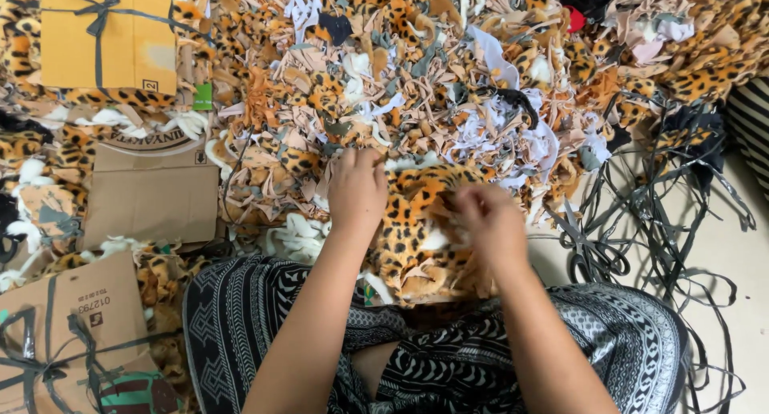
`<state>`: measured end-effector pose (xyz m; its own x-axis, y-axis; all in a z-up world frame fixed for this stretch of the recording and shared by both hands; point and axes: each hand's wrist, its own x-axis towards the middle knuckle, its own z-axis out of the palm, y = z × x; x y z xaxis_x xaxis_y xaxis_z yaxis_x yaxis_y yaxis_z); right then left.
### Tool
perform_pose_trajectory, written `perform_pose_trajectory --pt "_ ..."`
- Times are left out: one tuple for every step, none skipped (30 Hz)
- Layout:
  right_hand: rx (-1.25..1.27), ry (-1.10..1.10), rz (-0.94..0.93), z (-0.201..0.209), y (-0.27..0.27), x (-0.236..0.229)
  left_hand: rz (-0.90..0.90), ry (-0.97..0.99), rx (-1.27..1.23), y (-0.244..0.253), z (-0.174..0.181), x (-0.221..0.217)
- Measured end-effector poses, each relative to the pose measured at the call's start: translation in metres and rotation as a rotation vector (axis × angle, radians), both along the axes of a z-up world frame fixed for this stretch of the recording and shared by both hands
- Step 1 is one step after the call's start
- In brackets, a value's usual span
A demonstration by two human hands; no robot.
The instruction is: Stuffing leopard-print fabric casings with white fibrous stuffing material
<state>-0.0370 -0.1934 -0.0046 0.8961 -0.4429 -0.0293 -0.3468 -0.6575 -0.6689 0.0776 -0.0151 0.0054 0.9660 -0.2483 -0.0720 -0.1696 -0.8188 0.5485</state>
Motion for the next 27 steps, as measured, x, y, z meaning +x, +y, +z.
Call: perform_pose_trajectory --pt "0.017 -0.113 -0.053 -0.006 -0.018 0.001 -0.098 -0.101 -0.097 -0.002 0.008 -0.009" --pt "0.033 -0.226 -0.108 -0.011 -0.036 0.001 -0.195 -0.202 -0.195 -0.004 0.016 -0.017" --pt "0.033 -0.230 -0.104 -0.014 -0.045 0.001 -0.192 -0.206 -0.195 -0.006 0.009 -0.021" --pt "-0.002 -0.112 -0.105 -0.016 -0.053 0.000 -0.378 -0.338 -0.243 -0.007 0.001 -0.025" --pt "-0.038 0.014 -0.106 -0.020 -0.062 -0.004 -0.564 -0.463 -0.290 -0.008 -0.007 -0.032" --pt "-0.039 0.017 -0.102 -0.013 -0.057 -0.003 -0.559 -0.460 -0.291 -0.008 -0.010 -0.031" --pt "-0.010 0.182 -0.093 -0.005 -0.052 -0.003 -0.591 -0.380 -0.186 -0.008 -0.013 -0.030" --pt "0.019 0.347 -0.085 0.003 -0.048 -0.002 -0.622 -0.300 -0.081 -0.009 -0.015 -0.029" --pt "0.016 0.343 -0.087 0.008 -0.045 -0.005 -0.624 -0.305 -0.084 -0.012 -0.024 -0.027" --pt "-0.009 0.394 -0.066 0.013 -0.042 -0.009 -0.599 -0.364 -0.070 -0.015 -0.033 -0.025" --pt "-0.031 0.447 -0.046 0.017 -0.037 -0.013 -0.575 -0.420 -0.053 -0.017 -0.042 -0.024" --pt "-0.031 0.445 -0.048 0.013 -0.039 -0.012 -0.577 -0.423 -0.053 -0.017 -0.034 -0.024" --pt "-0.049 0.394 -0.043 0.009 -0.040 -0.010 -0.589 -0.348 -0.041 -0.017 -0.026 -0.025" --pt "-0.066 0.342 -0.037 0.005 -0.041 -0.009 -0.600 -0.274 -0.029 -0.016 -0.017 -0.026" --pt "-0.069 0.339 -0.034 0.009 -0.036 -0.006 -0.596 -0.278 -0.030 -0.016 -0.019 -0.026" --pt "-0.107 0.369 0.024 0.012 -0.030 -0.004 -0.589 -0.332 -0.051 -0.017 -0.021 -0.025" --pt "-0.144 0.404 0.080 0.015 -0.025 -0.004 -0.585 -0.382 -0.072 -0.017 -0.023 -0.027" --pt "-0.146 0.405 0.081 0.019 -0.024 -0.008 -0.583 -0.382 -0.074 -0.021 -0.031 -0.031" --pt "0.004 0.369 0.118 0.024 -0.022 -0.010 -0.553 -0.435 -0.099 -0.025 -0.039 -0.033" --pt "0.153 0.331 0.155 0.028 -0.020 -0.013 -0.522 -0.488 -0.125 -0.029 -0.046 -0.036" --pt "0.152 0.330 0.158 0.020 -0.030 -0.011 -0.519 -0.490 -0.124 -0.031 -0.045 -0.044" --pt "0.316 0.262 0.068 0.012 -0.041 -0.010 -0.584 -0.505 -0.145 -0.033 -0.044 -0.052" --pt "0.478 0.195 -0.023 0.003 -0.052 -0.009 -0.649 -0.519 -0.168 -0.036 -0.043 -0.060" --pt "0.476 0.195 -0.020 0.005 -0.048 -0.009 -0.646 -0.521 -0.169 -0.036 -0.054 -0.062" --pt "0.554 0.225 0.012 0.006 -0.045 -0.010 -0.630 -0.602 -0.188 -0.037 -0.065 -0.064" --pt "0.632 0.254 0.044 0.008 -0.042 -0.010 -0.612 -0.683 -0.207 -0.039 -0.075 -0.065" --pt "0.628 0.247 0.047 -0.007 -0.042 -0.007 -0.611 -0.691 -0.208 -0.038 -0.067 -0.063"
